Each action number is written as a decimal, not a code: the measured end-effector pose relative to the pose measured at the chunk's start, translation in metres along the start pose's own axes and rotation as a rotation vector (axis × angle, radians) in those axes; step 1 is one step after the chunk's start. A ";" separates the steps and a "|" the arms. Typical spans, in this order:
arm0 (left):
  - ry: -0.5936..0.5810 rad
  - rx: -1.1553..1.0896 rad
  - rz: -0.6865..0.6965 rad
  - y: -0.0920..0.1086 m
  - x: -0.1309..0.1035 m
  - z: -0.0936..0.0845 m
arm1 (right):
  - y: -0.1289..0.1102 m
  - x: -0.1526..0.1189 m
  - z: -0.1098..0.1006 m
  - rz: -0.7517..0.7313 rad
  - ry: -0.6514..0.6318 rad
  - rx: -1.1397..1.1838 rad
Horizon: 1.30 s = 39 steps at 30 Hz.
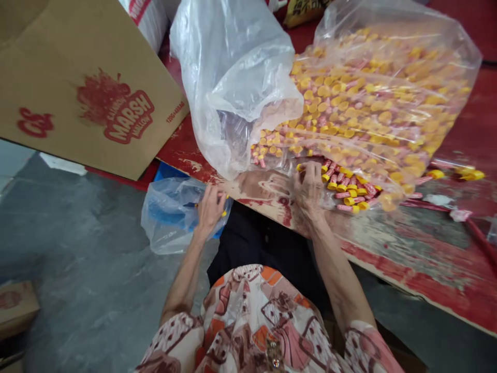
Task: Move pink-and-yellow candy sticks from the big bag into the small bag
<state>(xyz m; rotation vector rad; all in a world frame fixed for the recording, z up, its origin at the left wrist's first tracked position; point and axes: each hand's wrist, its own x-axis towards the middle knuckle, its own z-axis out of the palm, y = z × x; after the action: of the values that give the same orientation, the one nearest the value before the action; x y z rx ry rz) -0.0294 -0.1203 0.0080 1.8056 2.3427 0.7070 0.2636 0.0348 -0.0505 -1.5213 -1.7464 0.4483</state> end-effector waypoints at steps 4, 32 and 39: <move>0.054 0.052 -0.121 -0.039 -0.011 -0.016 | -0.003 -0.003 -0.002 0.034 -0.019 0.067; 0.206 -0.480 -0.071 0.043 0.208 0.114 | -0.021 -0.004 -0.023 0.179 0.121 0.012; 0.070 -0.458 -0.118 0.030 0.274 0.141 | -0.024 -0.008 -0.026 0.178 0.211 0.073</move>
<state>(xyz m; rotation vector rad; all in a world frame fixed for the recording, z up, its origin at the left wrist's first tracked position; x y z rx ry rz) -0.0329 0.1835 -0.0506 1.4533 2.0774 1.1867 0.2661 0.0162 -0.0199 -1.6165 -1.4251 0.4189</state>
